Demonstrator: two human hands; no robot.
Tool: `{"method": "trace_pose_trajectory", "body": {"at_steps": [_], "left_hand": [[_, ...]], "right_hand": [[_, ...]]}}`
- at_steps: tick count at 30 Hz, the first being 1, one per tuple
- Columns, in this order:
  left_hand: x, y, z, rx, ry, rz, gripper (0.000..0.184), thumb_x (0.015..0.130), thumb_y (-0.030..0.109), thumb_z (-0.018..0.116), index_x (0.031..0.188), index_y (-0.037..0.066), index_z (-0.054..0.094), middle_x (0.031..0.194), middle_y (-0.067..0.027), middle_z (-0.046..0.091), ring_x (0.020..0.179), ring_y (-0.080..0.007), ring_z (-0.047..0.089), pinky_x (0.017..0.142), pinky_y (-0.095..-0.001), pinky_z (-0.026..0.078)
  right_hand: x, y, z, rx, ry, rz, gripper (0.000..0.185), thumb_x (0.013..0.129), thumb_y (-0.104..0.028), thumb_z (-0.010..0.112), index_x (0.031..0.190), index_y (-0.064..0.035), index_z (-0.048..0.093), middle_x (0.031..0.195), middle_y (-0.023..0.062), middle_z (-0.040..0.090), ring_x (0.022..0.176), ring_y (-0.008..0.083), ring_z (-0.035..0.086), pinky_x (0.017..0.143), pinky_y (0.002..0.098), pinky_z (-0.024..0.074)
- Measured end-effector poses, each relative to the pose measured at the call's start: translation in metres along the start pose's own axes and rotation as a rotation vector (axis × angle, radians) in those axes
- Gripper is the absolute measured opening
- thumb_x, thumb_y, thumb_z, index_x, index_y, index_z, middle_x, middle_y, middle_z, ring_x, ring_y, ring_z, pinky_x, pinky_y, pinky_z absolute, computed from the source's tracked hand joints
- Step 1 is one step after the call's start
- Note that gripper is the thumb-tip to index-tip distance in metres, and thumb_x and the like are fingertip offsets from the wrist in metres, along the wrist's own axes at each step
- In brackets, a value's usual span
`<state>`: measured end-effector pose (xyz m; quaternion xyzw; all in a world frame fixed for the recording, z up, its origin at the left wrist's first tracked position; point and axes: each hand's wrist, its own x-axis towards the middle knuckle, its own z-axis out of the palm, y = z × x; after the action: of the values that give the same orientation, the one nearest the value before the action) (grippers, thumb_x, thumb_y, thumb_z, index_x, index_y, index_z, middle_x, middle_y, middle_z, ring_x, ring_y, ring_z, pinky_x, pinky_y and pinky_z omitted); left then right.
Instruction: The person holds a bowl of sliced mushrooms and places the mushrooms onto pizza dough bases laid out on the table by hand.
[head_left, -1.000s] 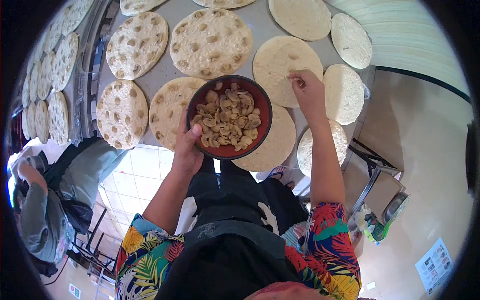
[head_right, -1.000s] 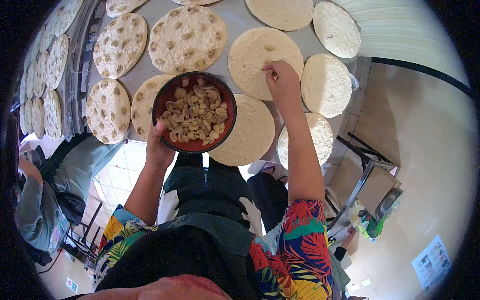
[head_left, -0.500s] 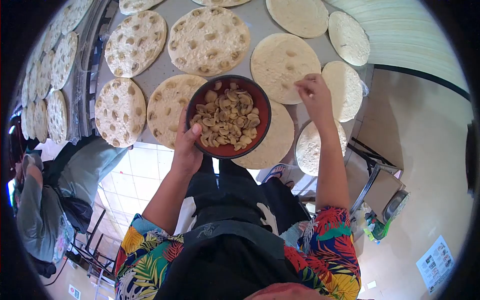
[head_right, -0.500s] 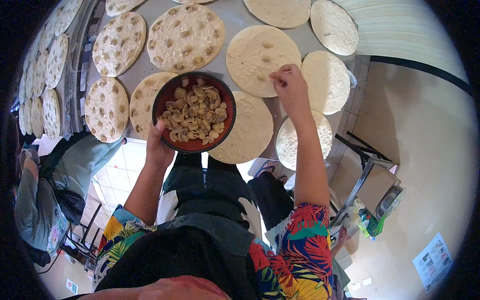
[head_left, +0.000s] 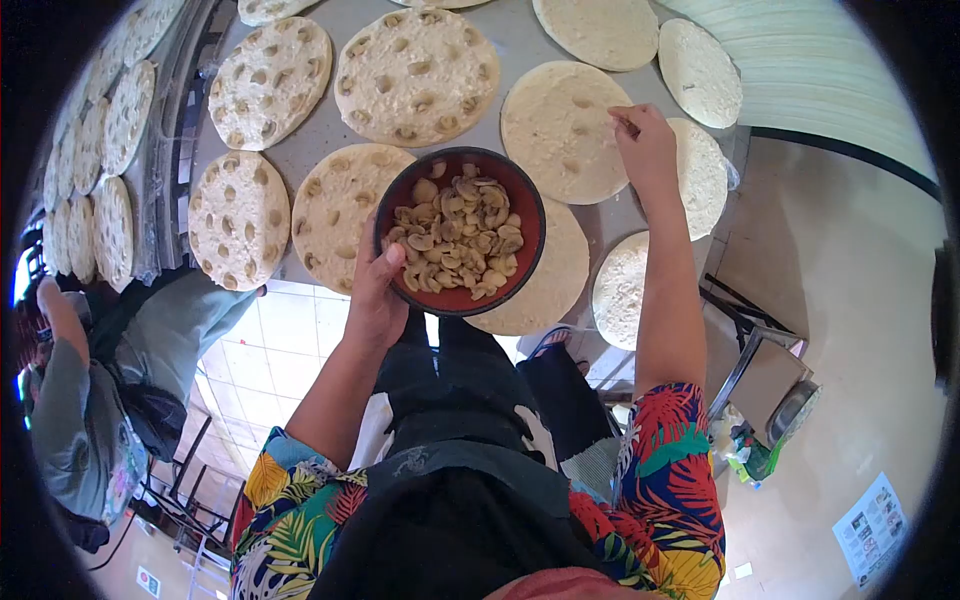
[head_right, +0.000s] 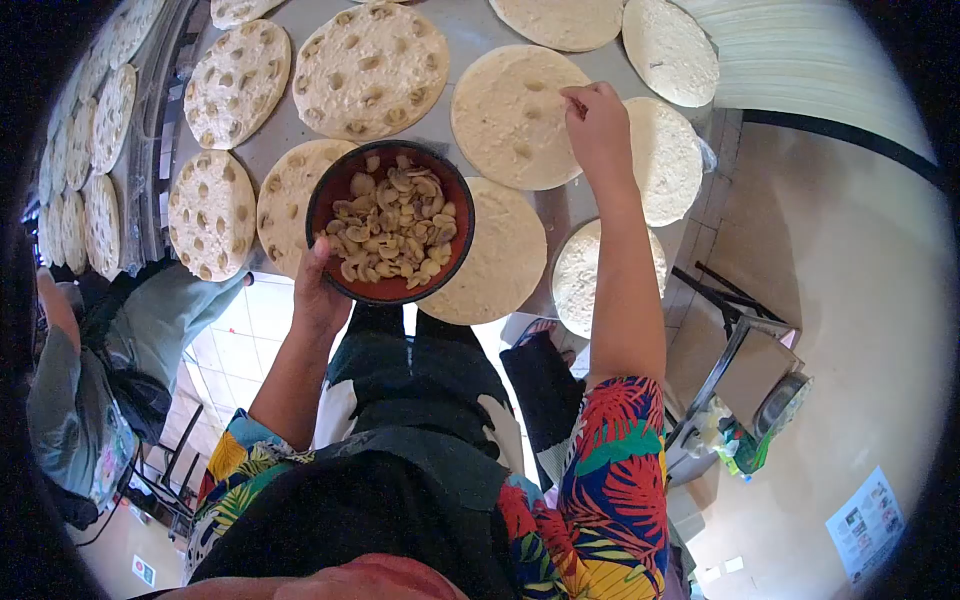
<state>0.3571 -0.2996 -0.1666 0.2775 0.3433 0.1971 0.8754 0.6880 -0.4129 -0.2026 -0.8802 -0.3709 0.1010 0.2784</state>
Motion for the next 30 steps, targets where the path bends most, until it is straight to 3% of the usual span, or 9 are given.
{"method": "trace_pose_trajectory", "body": {"at_steps": [7,10,13,17,22,24,30], "left_hand": [[0.002,-0.003,0.001,-0.038,-0.004,0.001,0.08,0.08,0.035,0.069,0.14,0.003,0.028,0.136,-0.0151,0.041,0.126,-0.0263,0.043,0.106,-0.0393,0.036],[0.004,-0.005,0.0,-0.022,-0.005,-0.005,0.079,0.08,0.035,0.069,0.141,0.003,0.028,0.136,-0.0148,0.041,0.126,-0.0259,0.043,0.105,-0.0386,0.037],[0.007,-0.009,-0.006,-0.028,-0.009,-0.003,0.078,0.081,0.034,0.068,0.141,0.004,0.028,0.136,-0.0143,0.041,0.125,-0.0254,0.043,0.105,-0.0379,0.037],[0.007,-0.002,0.008,-0.02,0.0,0.006,0.076,0.082,0.035,0.068,0.14,0.004,0.029,0.136,-0.0128,0.041,0.125,-0.0244,0.043,0.104,-0.038,0.038],[0.011,-0.005,0.011,-0.026,-0.062,-0.008,0.078,0.082,0.041,0.068,0.139,0.006,0.029,0.136,-0.0125,0.04,0.126,-0.0239,0.042,0.105,-0.0384,0.037],[0.011,-0.006,0.018,-0.017,-0.057,-0.004,0.078,0.082,0.041,0.068,0.139,0.006,0.029,0.135,-0.0124,0.041,0.126,-0.0237,0.042,0.105,-0.0383,0.037],[0.011,-0.008,0.032,-0.021,-0.079,-0.008,0.077,0.081,0.04,0.07,0.138,0.006,0.03,0.134,-0.0112,0.042,0.124,-0.0225,0.043,0.105,-0.0374,0.036]], "right_hand": [[-0.01,0.001,0.008,-0.216,0.024,-0.015,0.015,0.08,-0.004,0.054,0.09,-0.0022,0.065,0.092,0.0162,0.059,0.085,0.0331,0.058,0.077,0.0419,0.0477],[-0.012,0.004,0.016,-0.329,0.09,-0.192,0.008,0.078,-0.004,0.055,0.083,-0.0018,0.062,0.093,0.0162,0.058,0.086,0.0326,0.057,0.077,0.043,0.0478],[-0.023,-0.007,0.016,-0.426,-0.025,-0.171,0.011,0.079,-0.005,0.057,0.087,-0.0034,0.064,0.093,0.0146,0.059,0.089,0.031,0.058,0.078,0.0422,0.0486],[-0.041,-0.044,-0.006,-0.315,0.058,-0.221,0.014,0.08,-0.005,0.058,0.092,-0.0043,0.066,0.094,0.0128,0.06,0.089,0.0295,0.059,0.078,0.0391,0.0486],[-0.068,-0.123,-0.034,0.137,0.149,-0.251,0.015,0.077,-0.002,0.063,0.091,-0.0046,0.065,0.092,0.0108,0.062,0.086,0.0274,0.06,0.075,0.0374,0.0487],[-0.075,-0.142,-0.029,0.198,0.041,-0.432,0.018,0.075,-0.001,0.065,0.092,-0.005,0.065,0.092,0.0102,0.062,0.085,0.0271,0.06,0.073,0.0389,0.0493],[-0.084,-0.153,0.002,0.062,-0.186,-0.577,0.026,0.07,-0.007,0.063,0.096,-0.0051,0.063,0.09,0.0079,0.059,0.088,0.0253,0.056,0.081,0.0352,0.0477]]}}
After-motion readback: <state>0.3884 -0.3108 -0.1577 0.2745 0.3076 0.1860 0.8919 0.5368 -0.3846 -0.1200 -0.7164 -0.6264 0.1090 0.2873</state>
